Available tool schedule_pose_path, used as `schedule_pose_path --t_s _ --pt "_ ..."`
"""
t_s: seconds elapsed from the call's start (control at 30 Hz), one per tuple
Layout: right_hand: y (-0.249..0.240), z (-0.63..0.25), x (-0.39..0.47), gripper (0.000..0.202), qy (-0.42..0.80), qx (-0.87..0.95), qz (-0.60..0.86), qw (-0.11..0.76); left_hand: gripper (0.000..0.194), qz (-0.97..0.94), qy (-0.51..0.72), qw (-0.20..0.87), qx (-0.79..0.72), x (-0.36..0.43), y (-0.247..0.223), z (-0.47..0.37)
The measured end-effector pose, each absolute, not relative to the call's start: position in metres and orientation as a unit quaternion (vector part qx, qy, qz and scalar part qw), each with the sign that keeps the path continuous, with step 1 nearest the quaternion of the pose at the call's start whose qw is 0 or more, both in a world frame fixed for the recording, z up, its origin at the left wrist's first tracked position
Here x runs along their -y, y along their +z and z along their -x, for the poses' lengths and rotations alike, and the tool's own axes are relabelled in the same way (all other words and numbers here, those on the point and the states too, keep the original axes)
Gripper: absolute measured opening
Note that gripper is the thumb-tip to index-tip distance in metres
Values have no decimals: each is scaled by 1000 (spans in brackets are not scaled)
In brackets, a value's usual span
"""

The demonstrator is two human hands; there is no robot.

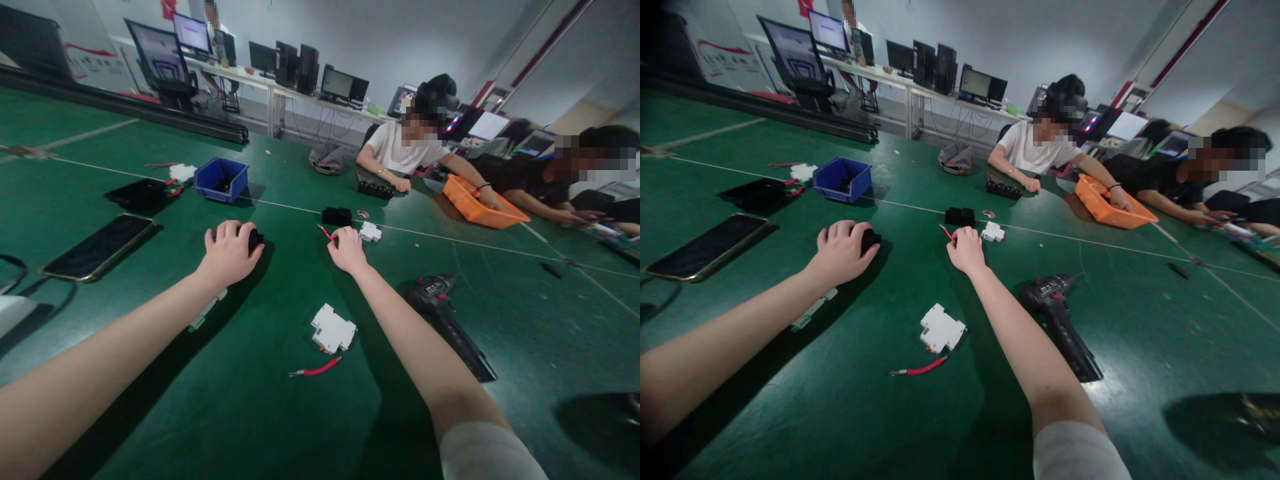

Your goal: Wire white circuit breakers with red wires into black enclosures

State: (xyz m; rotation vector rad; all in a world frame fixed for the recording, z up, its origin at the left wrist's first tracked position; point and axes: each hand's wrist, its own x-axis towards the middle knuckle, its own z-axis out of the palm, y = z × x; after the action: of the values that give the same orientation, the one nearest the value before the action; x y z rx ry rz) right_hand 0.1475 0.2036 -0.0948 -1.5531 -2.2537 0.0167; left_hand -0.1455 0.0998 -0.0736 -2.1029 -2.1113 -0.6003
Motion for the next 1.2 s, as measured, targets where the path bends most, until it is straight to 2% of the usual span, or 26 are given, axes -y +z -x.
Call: schedule_pose_path --t_s 0.33,0.67,0.97,1.1,1.2 --pt "-94 -148 -203 10 13 808 552 206 49 691 -206 49 692 -102 -78 147" --pt "-86 -146 -194 7 16 820 539 191 49 698 -195 98 682 -95 -75 142" --pt "-60 -177 -86 8 42 872 463 149 50 715 -163 129 668 -88 -66 141" --pt "-48 -208 -36 10 107 882 436 144 48 727 -145 136 658 -88 -65 142" --pt "-36 -222 -13 9 149 886 426 109 47 731 -132 140 655 -87 -63 141"
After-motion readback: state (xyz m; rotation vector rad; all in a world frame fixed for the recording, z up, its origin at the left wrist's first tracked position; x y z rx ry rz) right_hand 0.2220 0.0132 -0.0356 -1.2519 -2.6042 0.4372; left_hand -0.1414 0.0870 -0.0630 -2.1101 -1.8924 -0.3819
